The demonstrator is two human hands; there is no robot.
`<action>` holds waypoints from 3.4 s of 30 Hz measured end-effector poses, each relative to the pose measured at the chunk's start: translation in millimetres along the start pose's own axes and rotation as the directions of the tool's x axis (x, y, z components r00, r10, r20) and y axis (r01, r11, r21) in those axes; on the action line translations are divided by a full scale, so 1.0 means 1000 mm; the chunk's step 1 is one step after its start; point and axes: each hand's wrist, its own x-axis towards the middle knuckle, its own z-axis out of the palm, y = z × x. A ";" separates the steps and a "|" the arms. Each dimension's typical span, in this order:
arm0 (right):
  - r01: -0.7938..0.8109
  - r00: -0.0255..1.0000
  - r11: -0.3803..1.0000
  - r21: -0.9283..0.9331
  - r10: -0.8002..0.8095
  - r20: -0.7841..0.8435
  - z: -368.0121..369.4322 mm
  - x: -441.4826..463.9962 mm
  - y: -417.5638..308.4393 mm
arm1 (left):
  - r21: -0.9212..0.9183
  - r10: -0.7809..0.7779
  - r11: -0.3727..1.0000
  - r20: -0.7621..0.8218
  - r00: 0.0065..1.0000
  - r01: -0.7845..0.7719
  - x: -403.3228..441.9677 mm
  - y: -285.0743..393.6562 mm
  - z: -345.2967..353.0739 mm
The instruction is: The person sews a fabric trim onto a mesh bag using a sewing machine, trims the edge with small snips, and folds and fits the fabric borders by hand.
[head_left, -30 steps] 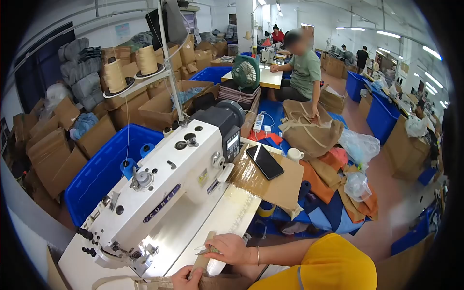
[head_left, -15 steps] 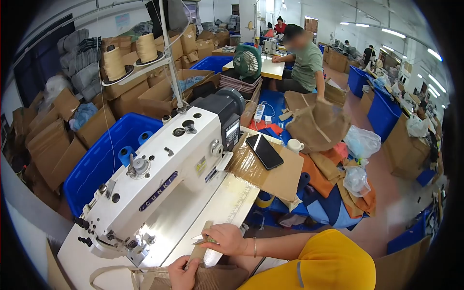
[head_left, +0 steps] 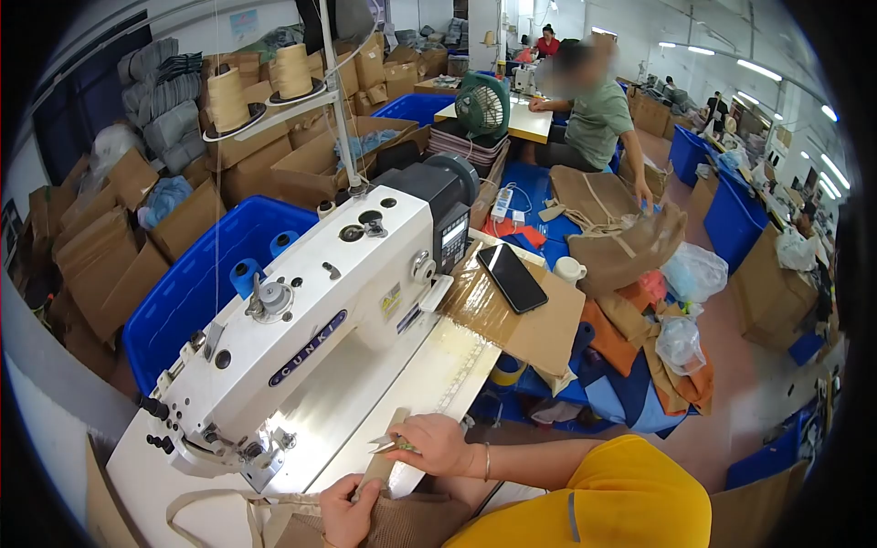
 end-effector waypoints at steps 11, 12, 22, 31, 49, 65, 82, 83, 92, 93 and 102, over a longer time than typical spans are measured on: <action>0.007 1.000 1.000 0.005 -0.007 0.001 -0.002 0.001 0.000 | -0.021 -0.001 1.000 -0.014 1.000 0.001 0.000 -0.002 0.002; 0.005 1.000 1.000 0.003 -0.005 0.000 -0.002 0.001 0.000 | -0.009 0.009 1.000 -0.014 1.000 -0.009 0.000 0.000 0.002; 0.005 1.000 1.000 -0.004 -0.005 0.013 -0.001 0.000 0.001 | -0.028 0.106 0.994 -0.082 0.991 -0.108 0.011 -0.045 0.002; 0.005 1.000 1.000 -0.008 -0.004 0.028 -0.003 0.001 0.001 | -0.036 0.098 0.994 -0.076 0.992 -0.101 0.009 -0.036 0.002; -0.024 0.999 1.000 -0.018 0.025 0.049 -0.002 0.002 0.000 | 0.030 0.053 0.998 -0.078 0.996 -0.051 0.010 -0.043 0.000; -0.059 0.993 0.998 -0.015 0.060 0.100 -0.001 0.003 -0.001 | 0.055 0.110 0.993 -0.050 0.993 -0.107 0.011 -0.042 -0.002; -0.067 0.997 0.997 0.041 0.066 0.041 0.001 0.002 -0.003 | -0.011 0.121 0.993 -0.047 0.992 -0.122 0.011 -0.041 0.000; -0.071 0.997 0.997 0.034 0.069 0.039 0.000 0.001 -0.004 | -0.017 0.120 0.993 -0.054 0.991 -0.121 0.011 -0.042 -0.001; -0.680 0.730 0.518 0.519 0.548 0.409 -0.029 -0.006 -0.049 | -0.231 0.024 0.973 -0.018 1.000 -0.028 0.007 -0.045 -0.009; -0.683 0.727 0.509 0.524 0.536 0.428 -0.034 -0.009 -0.052 | -0.289 0.023 0.957 -0.002 1.000 -0.022 0.006 -0.045 -0.010; -0.928 0.373 0.122 0.353 0.359 0.856 -0.038 -0.013 -0.061 | -0.444 0.042 0.895 0.030 0.999 -0.024 0.004 -0.045 -0.012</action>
